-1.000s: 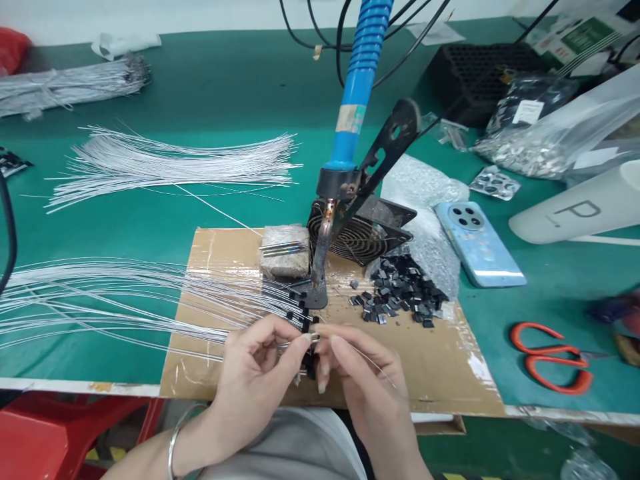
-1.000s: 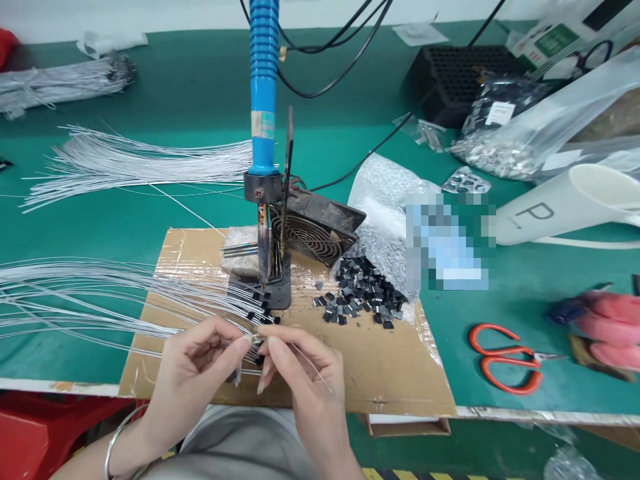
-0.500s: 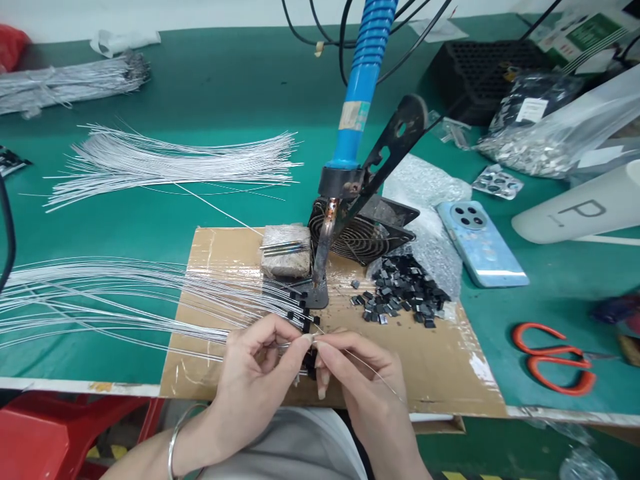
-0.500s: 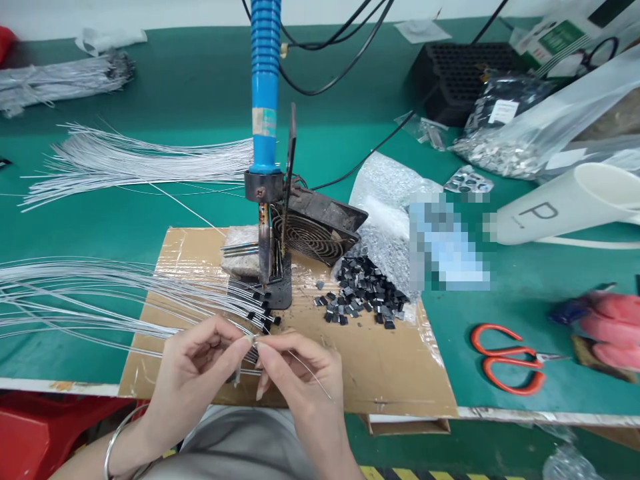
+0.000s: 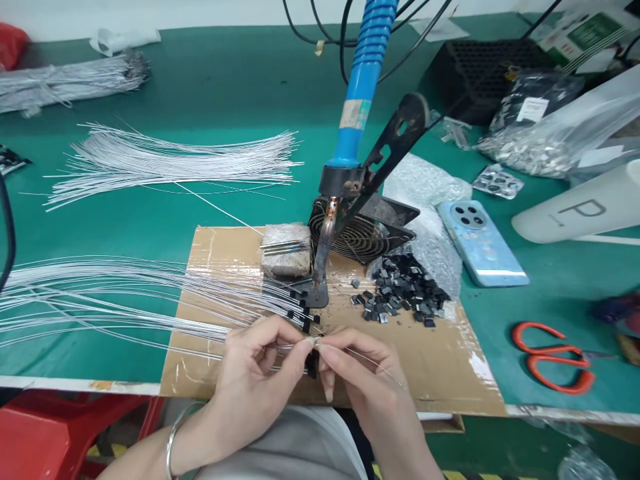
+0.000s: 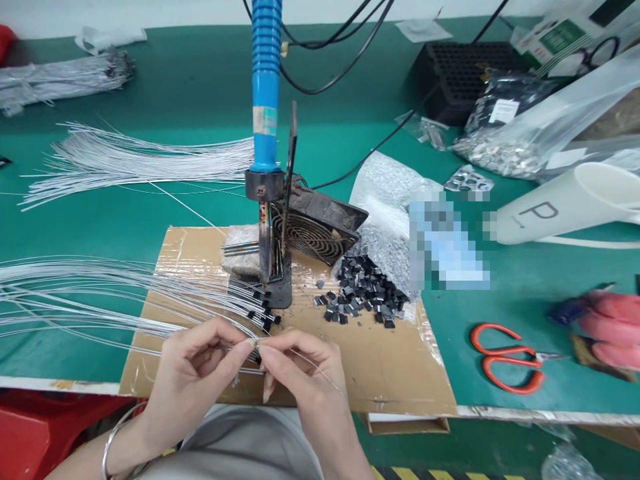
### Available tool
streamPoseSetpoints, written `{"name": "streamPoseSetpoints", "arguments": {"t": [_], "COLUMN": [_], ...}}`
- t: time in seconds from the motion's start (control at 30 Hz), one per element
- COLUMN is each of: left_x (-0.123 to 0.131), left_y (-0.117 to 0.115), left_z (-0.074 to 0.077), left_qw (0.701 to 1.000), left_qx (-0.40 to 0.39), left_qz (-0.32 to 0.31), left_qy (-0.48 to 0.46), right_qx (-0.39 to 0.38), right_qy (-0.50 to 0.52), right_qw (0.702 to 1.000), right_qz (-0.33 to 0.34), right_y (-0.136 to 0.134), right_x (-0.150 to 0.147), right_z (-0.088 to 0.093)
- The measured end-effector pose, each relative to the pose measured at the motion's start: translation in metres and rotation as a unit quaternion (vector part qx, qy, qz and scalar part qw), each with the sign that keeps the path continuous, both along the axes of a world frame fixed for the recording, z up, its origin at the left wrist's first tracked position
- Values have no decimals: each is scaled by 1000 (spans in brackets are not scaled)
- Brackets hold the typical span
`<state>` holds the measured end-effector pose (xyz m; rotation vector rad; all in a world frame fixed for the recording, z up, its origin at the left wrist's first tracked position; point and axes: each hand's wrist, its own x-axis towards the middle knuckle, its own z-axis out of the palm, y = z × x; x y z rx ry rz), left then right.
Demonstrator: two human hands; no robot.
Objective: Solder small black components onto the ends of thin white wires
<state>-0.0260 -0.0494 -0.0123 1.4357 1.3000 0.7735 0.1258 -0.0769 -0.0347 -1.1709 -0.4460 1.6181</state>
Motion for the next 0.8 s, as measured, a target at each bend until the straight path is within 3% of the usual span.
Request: {"name": "streamPoseSetpoints", "arguments": {"t": [0.23, 0.5, 0.8], "left_x": [-1, 2, 7], "left_y": [1, -2, -5], "left_z": [4, -7, -8], "left_qw": [999, 1000, 998], "left_qx": [25, -10, -32], "left_qz": [-10, 14, 41], "left_qy": [33, 9, -30], "right_qx": [-23, 13, 31], "right_qy": [15, 52, 62], "right_qw": [999, 999, 996], "right_qz": [41, -5, -60], "right_y": [4, -3, -7], "right_x": [7, -3, -14], "right_z": [3, -10, -17]}}
